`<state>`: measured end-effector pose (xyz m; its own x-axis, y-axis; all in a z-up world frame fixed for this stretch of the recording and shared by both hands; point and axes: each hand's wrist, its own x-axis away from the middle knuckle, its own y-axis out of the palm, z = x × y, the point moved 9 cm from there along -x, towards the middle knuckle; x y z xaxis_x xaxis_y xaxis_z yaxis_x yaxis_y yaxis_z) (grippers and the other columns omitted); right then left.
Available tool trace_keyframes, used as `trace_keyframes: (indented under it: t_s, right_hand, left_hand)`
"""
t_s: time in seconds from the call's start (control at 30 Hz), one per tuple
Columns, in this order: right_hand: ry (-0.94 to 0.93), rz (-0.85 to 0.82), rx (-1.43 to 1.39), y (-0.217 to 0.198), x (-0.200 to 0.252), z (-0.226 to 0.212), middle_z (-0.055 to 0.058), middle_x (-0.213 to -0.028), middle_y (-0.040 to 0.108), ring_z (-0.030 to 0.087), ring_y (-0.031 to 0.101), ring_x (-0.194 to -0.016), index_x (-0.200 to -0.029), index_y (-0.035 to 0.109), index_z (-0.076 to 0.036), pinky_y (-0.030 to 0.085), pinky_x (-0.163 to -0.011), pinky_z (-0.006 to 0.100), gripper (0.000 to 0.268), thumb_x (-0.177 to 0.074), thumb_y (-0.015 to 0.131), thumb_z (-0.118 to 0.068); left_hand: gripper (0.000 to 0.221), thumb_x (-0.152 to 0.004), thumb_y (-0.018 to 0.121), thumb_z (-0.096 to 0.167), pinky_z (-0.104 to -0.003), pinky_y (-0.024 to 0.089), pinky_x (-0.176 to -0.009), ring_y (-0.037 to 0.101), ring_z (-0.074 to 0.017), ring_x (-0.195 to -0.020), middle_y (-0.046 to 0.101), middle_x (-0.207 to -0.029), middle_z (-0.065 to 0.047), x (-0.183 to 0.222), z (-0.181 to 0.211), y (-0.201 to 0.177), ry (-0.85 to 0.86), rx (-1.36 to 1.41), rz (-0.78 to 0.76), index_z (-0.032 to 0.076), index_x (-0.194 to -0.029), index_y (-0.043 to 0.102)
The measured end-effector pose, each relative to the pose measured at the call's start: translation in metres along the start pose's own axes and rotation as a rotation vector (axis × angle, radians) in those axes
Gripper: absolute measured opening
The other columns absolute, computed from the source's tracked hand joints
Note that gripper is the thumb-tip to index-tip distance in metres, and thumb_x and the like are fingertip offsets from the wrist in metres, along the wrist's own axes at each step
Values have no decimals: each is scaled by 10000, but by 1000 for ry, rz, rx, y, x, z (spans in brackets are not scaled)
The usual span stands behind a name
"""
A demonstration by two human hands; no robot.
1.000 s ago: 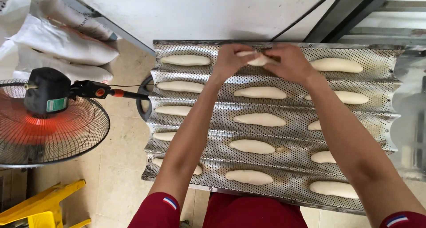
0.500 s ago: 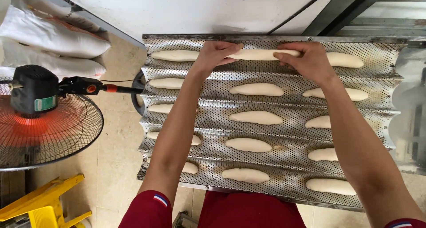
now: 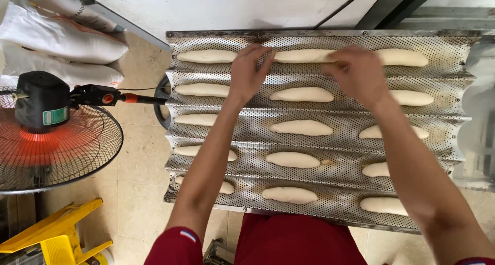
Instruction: Placing shaped bread dough pieces onto metal baking trays.
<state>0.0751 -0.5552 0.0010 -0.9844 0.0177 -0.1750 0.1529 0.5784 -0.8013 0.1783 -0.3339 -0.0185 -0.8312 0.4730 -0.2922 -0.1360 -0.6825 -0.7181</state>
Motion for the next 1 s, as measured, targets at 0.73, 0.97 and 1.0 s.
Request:
trace_keyframes:
  t_s: [0.73,0.97,1.0]
  right_hand:
    - [65,-258,-133,28,38,-14,89,-1081,726,254,716,-942,-1268,725,-107,581,-837,361,447,-857,801,-268]
    - [457,-268,-534,24,56,5,45,-957,752,111,588,-734,-1362,714,-209,493,-608,304,471,-920,775,-359]
    - [473,-265,-420,21,58,8,43,-945,773,116,630,-714,-1321,735,-216,516,-603,298,431,-913,784,-348]
  left_hand:
    - [460,-830,778,356,-309,642,-704,769,-190,-804,791,-1038,-106,44,33,48,-410,474,-438,52,-1174,764]
    - [421,-916,767,291,-261,676,-789,777,-173,-880,778,-1045,-155,51,6,50,-645,1045,-426,-24,-1195,742]
    - [404,-896,777,268,-263,654,-796,784,-169,-891,787,-1049,-143,53,-2,52,-625,971,-457,-22,-1176,748]
